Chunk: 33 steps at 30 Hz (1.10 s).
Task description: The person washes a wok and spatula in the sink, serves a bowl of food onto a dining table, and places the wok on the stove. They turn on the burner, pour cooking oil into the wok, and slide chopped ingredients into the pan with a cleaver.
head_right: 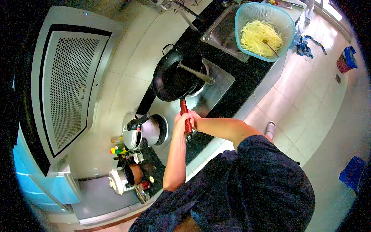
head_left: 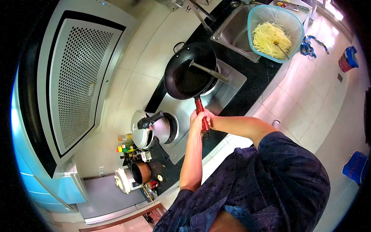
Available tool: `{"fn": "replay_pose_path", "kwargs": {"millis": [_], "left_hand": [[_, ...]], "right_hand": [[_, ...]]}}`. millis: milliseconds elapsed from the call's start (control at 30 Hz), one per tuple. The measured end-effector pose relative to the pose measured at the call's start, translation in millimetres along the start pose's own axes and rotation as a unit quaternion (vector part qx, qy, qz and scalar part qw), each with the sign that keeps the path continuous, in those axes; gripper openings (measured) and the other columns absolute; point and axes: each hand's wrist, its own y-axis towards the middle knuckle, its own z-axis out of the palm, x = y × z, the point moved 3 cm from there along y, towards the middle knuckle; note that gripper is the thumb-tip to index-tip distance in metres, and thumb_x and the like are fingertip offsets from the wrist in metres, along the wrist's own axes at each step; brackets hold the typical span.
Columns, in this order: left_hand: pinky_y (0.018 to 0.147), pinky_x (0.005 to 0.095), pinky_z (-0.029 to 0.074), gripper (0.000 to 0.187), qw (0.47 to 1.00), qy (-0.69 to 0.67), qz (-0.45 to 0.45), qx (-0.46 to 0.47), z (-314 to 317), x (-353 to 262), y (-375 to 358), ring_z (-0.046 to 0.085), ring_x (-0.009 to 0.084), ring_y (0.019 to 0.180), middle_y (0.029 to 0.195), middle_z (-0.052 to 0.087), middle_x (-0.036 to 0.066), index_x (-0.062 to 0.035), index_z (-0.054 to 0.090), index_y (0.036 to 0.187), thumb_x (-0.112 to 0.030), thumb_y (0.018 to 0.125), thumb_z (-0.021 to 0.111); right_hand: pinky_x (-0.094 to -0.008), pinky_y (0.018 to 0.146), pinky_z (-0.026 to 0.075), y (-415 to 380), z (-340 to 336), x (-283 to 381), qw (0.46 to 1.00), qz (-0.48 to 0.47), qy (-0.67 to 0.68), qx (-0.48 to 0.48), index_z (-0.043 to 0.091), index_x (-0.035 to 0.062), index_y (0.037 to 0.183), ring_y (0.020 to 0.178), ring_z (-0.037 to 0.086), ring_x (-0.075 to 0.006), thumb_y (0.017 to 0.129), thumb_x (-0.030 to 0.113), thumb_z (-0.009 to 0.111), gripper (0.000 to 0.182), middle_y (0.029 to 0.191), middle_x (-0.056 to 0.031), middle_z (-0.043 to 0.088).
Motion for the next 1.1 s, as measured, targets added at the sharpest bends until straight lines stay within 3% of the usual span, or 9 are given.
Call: {"fn": "replay_pose_path", "kwargs": {"millis": [300, 633, 867, 1100], "left_hand": [[0.045, 0.0274, 0.049, 0.027, 1.0, -0.013, 0.005, -0.008, 2, -1, -3, 0.055, 0.0134, 0.054, 0.073, 0.056, 0.005, 0.001, 0.048, 0.106, -0.009, 0.083, 0.06], [0.047, 0.0277, 0.048, 0.026, 1.0, -0.011, -0.009, -0.025, 7, 6, -5, 0.054, 0.0146, 0.052, 0.071, 0.056, 0.006, -0.0011, 0.049, 0.103, -0.01, 0.081, 0.059], [0.048, 0.0275, 0.048, 0.028, 1.0, -0.007, -0.005, -0.007, 4, 9, -3, 0.054, 0.0146, 0.051, 0.068, 0.057, 0.006, -0.0008, 0.051, 0.104, -0.013, 0.081, 0.061], [0.048, 0.0265, 0.047, 0.026, 1.0, 0.019, -0.016, 0.011, 0, 15, 1, 0.055, 0.0148, 0.051, 0.066, 0.058, 0.005, -0.0012, 0.053, 0.102, -0.014, 0.081, 0.061]], "right_hand": [[-0.0292, 0.036, 0.036, 2, 21, -6, 0.997, -0.017, 0.06, -0.045, 0.048, 0.0175, 0.072, 0.035, 0.041, -0.0149, 0.093, 0.029, 0.036, 0.027, 0.049, 0.0014, 0.043], [-0.0287, 0.035, 0.036, -15, 25, -7, 0.99, -0.031, 0.102, -0.091, 0.051, 0.0169, 0.078, 0.034, 0.04, -0.0151, 0.093, 0.027, 0.033, 0.026, 0.051, 0.0001, 0.043], [-0.0275, 0.031, 0.032, -15, 9, -4, 0.994, -0.045, 0.093, -0.035, 0.051, 0.0179, 0.079, 0.032, 0.038, -0.0155, 0.093, 0.029, 0.035, 0.023, 0.05, -0.0008, 0.043], [-0.0298, 0.042, 0.037, -18, 10, -4, 0.995, -0.041, 0.077, -0.052, 0.054, 0.0161, 0.084, 0.048, 0.044, -0.0173, 0.09, 0.026, 0.041, 0.017, 0.061, -0.0026, 0.047]]}}
